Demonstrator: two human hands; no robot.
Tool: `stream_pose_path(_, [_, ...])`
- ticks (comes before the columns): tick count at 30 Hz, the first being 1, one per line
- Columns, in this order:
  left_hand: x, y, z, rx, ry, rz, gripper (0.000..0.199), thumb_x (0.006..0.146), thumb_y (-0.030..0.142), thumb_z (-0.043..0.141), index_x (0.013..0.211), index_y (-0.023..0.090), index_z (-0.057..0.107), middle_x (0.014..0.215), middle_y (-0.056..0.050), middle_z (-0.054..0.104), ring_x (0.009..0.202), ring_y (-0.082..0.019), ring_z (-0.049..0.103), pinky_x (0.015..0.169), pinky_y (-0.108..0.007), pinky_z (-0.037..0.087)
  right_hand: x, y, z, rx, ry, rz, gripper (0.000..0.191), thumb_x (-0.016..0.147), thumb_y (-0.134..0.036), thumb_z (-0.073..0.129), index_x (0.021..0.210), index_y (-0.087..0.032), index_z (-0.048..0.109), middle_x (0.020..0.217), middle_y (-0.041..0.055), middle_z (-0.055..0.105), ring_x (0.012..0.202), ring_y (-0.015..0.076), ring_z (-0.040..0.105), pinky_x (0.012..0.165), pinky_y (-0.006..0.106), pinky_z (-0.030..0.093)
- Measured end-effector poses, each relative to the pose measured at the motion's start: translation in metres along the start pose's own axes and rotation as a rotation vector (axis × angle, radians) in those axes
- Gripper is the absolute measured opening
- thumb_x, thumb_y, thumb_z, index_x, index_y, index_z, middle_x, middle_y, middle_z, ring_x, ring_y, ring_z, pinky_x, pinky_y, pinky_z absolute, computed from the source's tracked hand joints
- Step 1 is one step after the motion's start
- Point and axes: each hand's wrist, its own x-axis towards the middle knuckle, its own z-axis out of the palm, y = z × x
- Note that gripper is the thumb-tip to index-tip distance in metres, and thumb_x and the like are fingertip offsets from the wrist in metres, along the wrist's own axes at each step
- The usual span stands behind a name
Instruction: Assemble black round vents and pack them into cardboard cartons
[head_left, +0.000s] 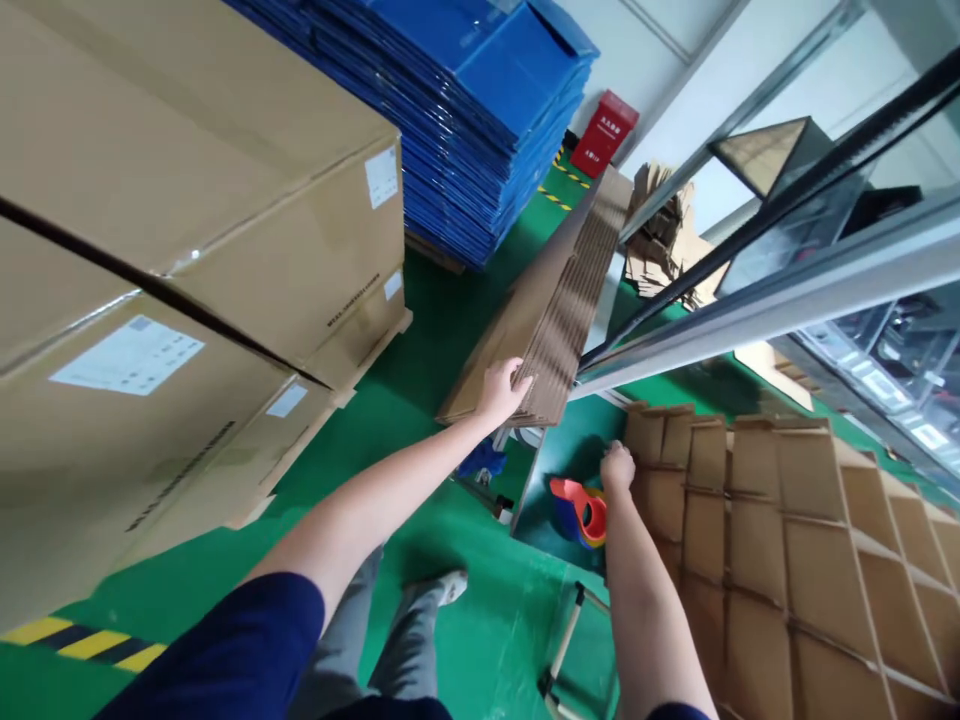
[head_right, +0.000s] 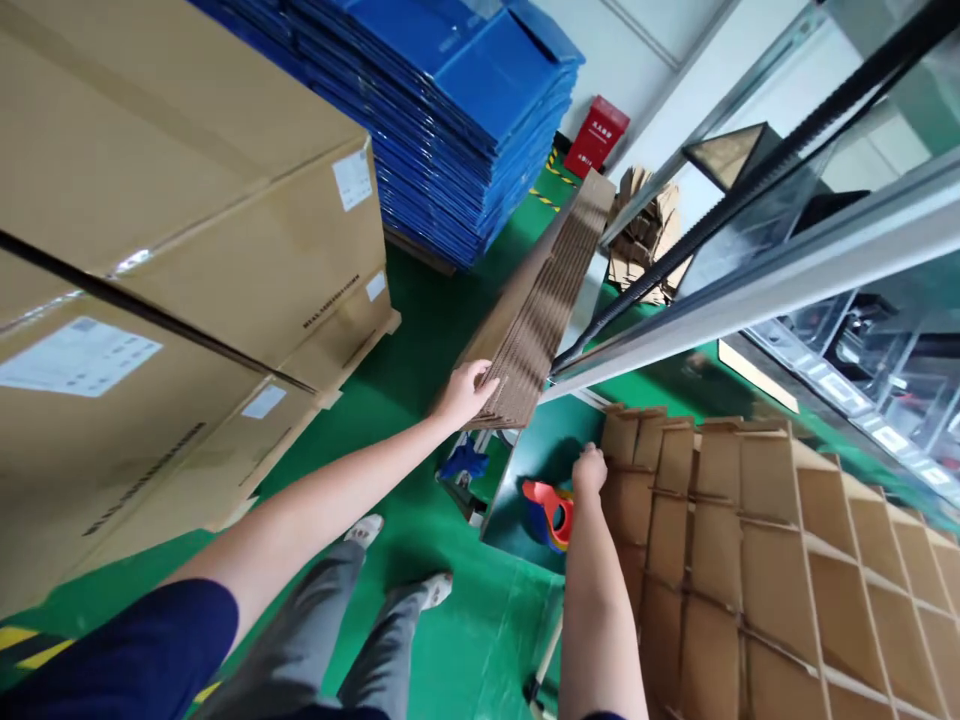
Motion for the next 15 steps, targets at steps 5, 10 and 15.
stream_pose_path(5, [0.001,-0.017,0.006,-0.065,-0.08,0.006,0.038,0.09,0.024,0.067,0.128,0.021,0.069,0.1,-0.01,0.067,0.103,-0.028,0.062,0.097,-0.04,0.047,-0.004,0.0,-0.009,-0.034,0.017,0.005,0.022,0.092,-0.021,0.056,0.099,-0.015,0.075,0.121,0.017,0.066,0.096,0.0239,0.068,0.085,0.036,0.052])
stream_pose_path(10, [0.003,-0.044,0.008,-0.09,-0.084,0.088,0.048,0.093,0.039,0.064,0.139,0.024,0.065,0.098,-0.008,0.062,0.097,-0.026,0.059,0.095,-0.038,0.047,0.014,0.009,-0.004,0.039,0.078,-0.004,0.026,0.089,-0.018,0.058,0.109,-0.018,0.075,0.102,0.0094,0.073,0.1,0.0223,0.064,0.089,0.032,0.05])
stream_pose_path(15, [0.006,-0.05,0.01,-0.087,-0.098,0.111,0.051,0.095,0.045,0.062,0.142,0.026,0.063,0.104,-0.008,0.061,0.099,-0.025,0.06,0.098,-0.039,0.048,0.028,0.007,0.012,0.136,0.124,-0.054,0.02,0.088,-0.026,0.063,0.096,-0.015,0.077,0.106,0.0111,0.07,0.088,0.0187,0.063,0.086,0.029,0.051])
